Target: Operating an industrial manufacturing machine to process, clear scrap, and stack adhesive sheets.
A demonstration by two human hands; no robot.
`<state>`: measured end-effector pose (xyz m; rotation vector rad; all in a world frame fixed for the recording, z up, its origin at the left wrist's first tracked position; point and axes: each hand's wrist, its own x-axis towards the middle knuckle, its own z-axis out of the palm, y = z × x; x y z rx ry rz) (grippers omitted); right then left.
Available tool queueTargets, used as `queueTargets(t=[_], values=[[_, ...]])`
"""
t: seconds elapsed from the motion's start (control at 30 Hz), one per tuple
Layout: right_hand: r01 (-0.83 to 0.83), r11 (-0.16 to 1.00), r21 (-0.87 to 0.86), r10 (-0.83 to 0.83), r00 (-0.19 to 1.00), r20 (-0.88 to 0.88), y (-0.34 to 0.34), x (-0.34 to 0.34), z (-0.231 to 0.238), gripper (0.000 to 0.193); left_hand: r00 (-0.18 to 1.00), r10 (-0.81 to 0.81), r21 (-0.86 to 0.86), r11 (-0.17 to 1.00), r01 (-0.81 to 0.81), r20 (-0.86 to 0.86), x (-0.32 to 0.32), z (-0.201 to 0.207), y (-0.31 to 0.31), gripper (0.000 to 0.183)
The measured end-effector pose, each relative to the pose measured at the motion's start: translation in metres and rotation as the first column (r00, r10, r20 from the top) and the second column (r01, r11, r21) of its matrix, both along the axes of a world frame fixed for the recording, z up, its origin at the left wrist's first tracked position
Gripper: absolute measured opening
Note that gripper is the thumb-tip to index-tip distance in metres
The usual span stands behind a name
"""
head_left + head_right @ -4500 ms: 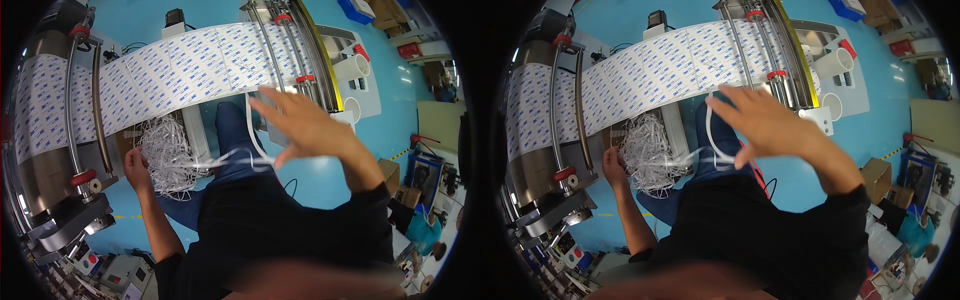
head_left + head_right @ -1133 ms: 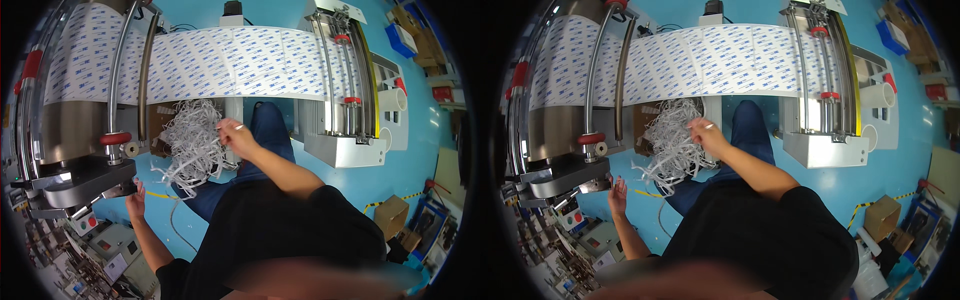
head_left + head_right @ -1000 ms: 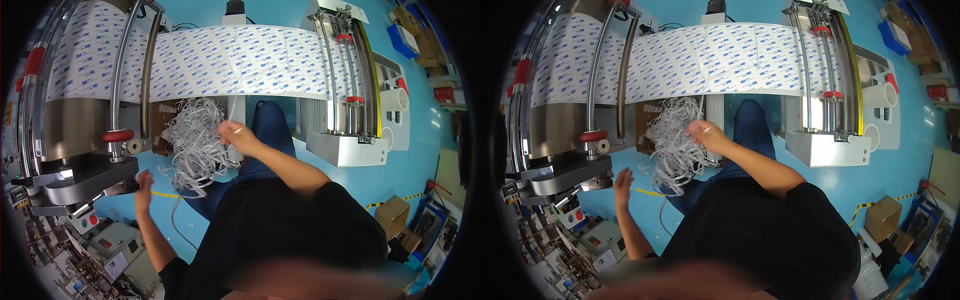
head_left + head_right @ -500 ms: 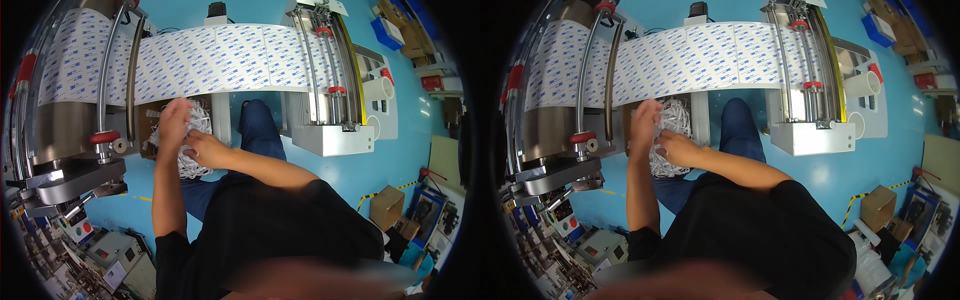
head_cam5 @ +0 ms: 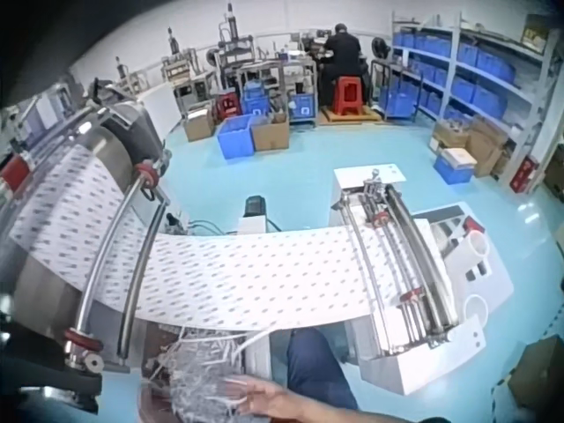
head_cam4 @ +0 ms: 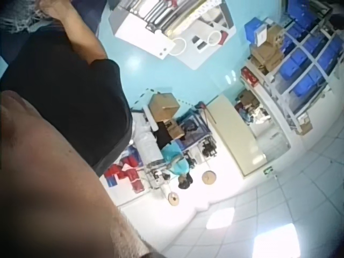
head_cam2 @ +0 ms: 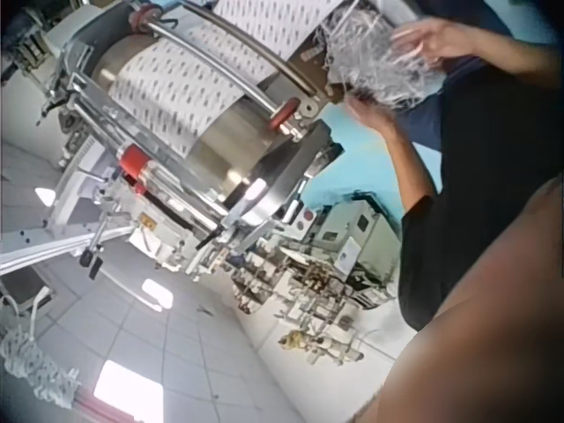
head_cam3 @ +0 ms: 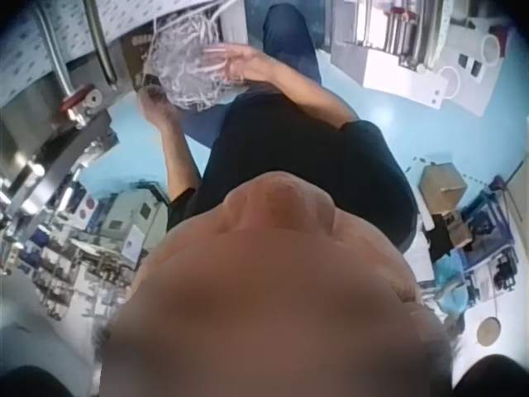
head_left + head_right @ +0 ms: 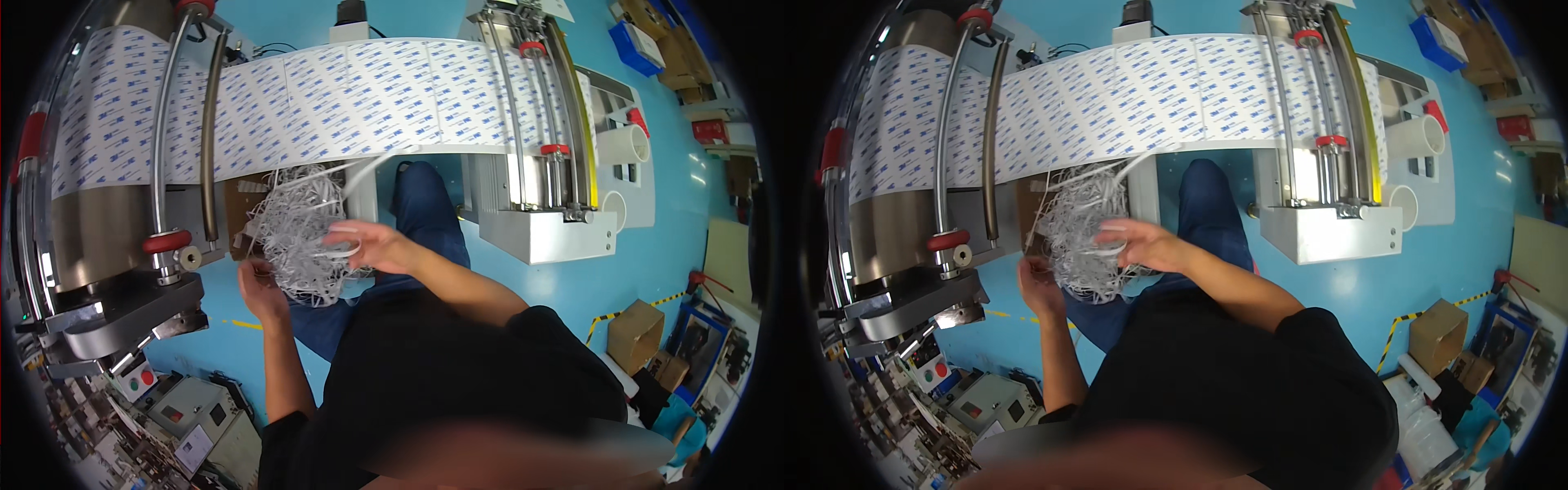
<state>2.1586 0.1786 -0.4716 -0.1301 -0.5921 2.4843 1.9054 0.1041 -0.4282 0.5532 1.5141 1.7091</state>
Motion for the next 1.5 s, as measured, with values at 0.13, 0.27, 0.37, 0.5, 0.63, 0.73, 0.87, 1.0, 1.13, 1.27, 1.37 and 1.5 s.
queueTargets(t=[0.13, 0.27, 0.37, 0.5, 0.63, 0.73, 0.87, 1.0, 1.13, 1.27, 1.37, 1.5], values=[[0.172, 0.984, -0.05, -0.168, 0.983, 0.073, 0.022, -0.016, 0.002, 0.076, 0.981, 0.083, 0.037, 0.995, -0.091, 0.176, -0.014, -0.02, -0.028, 0.023], [0.128, 0.948, 0.29, -0.215, 0.931, 0.294, 0.031, -0.075, 0.025, 0.067, 0.961, -0.131, 0.037, 0.991, 0.126, 0.244, -0.024, -0.028, -0.05, 0.022], [-0.032, 0.992, 0.121, -0.001, 0.965, 0.264, 0.024, -0.118, 0.046, 0.039, 0.91, -0.148, -0.019, 0.985, 0.169, 0.387, -0.04, -0.038, -0.063, 0.026], [0.144, 0.989, 0.035, -0.147, 0.926, 0.347, 0.01, -0.107, 0.033, 0.029, 0.845, -0.246, 0.071, 0.968, 0.242, 0.475, -0.057, -0.021, -0.062, 0.044], [0.19, 0.97, 0.153, -0.24, 0.852, 0.465, 0.008, -0.086, 0.024, 0.029, 0.938, -0.336, -0.35, 0.871, 0.345, 0.088, -0.034, 0.028, -0.028, 0.051], [0.107, 0.95, 0.294, -0.259, 0.798, 0.545, 0.0, -0.088, 0.026, 0.027, 0.852, -0.522, -0.301, 0.819, 0.488, -0.042, -0.007, 0.035, 0.014, 0.05], [0.051, 0.755, 0.654, -0.582, 0.513, 0.631, -0.009, -0.092, 0.027, 0.052, 0.711, -0.629, -0.36, 0.772, 0.524, -0.314, 0.032, 0.069, 0.038, 0.051], [-0.052, 0.702, 0.71, -0.509, 0.66, 0.552, 0.001, -0.095, 0.045, 0.034, 0.59, -0.667, -0.384, 0.745, 0.546, -0.454, 0.035, 0.077, 0.026, 0.054], [-0.264, 0.713, 0.65, -0.378, 0.636, 0.672, -0.009, -0.11, 0.032, 0.017, 0.437, -0.545, -0.354, 0.822, 0.445, -0.716, 0.03, 0.101, 0.009, 0.05], [-0.247, 0.761, 0.6, -0.344, 0.63, 0.696, -0.008, -0.121, 0.007, 0.018, 0.331, -0.604, -0.554, 0.797, 0.241, -0.725, 0.016, 0.138, -0.014, 0.039], [-0.312, 0.719, 0.622, -0.388, 0.562, 0.731, -0.015, -0.15, 0.026, 0.018, 0.33, -0.528, -0.503, 0.849, 0.164, -0.783, -0.007, 0.14, -0.009, 0.038], [-0.106, 0.614, 0.782, -0.433, 0.784, 0.445, -0.035, -0.227, 0.037, 0.019, 0.259, -0.404, -0.358, 0.91, 0.208, -0.877, -0.044, 0.111, 0.04, 0.036]])
